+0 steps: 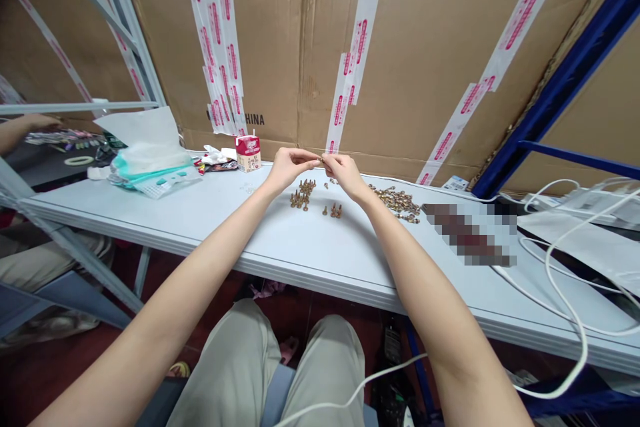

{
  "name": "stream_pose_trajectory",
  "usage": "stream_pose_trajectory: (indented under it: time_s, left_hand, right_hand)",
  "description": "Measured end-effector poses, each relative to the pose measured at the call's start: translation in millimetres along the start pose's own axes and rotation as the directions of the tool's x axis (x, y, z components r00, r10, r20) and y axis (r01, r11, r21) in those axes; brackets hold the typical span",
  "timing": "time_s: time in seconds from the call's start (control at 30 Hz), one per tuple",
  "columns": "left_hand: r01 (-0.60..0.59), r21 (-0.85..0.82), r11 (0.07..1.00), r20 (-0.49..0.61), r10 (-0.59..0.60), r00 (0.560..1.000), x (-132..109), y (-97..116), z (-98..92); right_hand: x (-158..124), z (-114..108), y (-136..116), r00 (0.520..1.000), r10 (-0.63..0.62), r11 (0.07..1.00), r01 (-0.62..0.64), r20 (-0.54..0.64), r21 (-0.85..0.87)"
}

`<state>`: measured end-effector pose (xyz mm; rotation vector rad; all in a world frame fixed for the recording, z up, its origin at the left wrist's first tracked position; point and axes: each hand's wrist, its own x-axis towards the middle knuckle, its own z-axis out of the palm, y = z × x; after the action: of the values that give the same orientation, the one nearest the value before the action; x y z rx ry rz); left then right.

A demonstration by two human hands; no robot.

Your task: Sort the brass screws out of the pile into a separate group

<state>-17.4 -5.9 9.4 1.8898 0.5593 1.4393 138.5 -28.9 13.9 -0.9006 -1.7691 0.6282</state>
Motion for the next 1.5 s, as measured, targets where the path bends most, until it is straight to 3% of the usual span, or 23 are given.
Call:
stream_pose_trajectory:
  time_s: [0.2, 0.47, 0.6, 0.73, 0.83, 0.97, 1.2, 1.5]
  left_hand:
    - [-0.025, 0.065, 0.998, -0.037, 0.027, 0.999, 0, 0, -0.1]
    - [-0.002, -0.093, 0.996, -0.044, -0.002, 0.999, 2, -2, -0.9]
    - [0.021, -0.157, 0.987, -0.013, -0.023, 1.0, 3, 0, -0.4]
    - [0.024, -0.142, 0.99, 0.01, -0.023, 1.0, 2, -1, 1.3]
    - [0.023, -0.142, 0.99, 0.013, -0.021, 1.0, 3, -3, 1.8]
    - [0.004, -0.157, 0.988, -0.016, -0.007, 1.0, 3, -3, 0.7]
    - [-0.012, -0.062, 0.998, -0.017, 0.011, 1.0, 2, 1, 0.7]
    - [-0.132, 0.227, 0.965, 0.031, 0.129, 0.991, -2, 6, -1.9]
  right_hand:
    - [-1, 2, 0, 0.996, 0.08, 0.997, -0.08, 0.044, 0.015]
    - [-5, 7, -3, 0.999, -0.025, 0.993, 0.02, -0.04, -0.117]
    - [-5, 10, -3, 1.0, 0.0, 1.0, -0.001, -0.017, -0.016]
    - [-5, 14, -4, 0.995, 0.097, 0.987, -0.101, 0.036, 0.128]
    - [-5, 13, -4, 0.991, 0.127, 0.983, -0.131, 0.033, 0.133]
    - [-4, 9, -1, 0.997, 0.071, 0.995, -0.07, -0.021, 0.068]
    - [-6, 7, 2, 1.0, 0.001, 0.998, 0.0, -0.007, 0.064]
    - [-7, 7, 1, 0.98, 0.189, 0.947, -0.2, 0.067, 0.251]
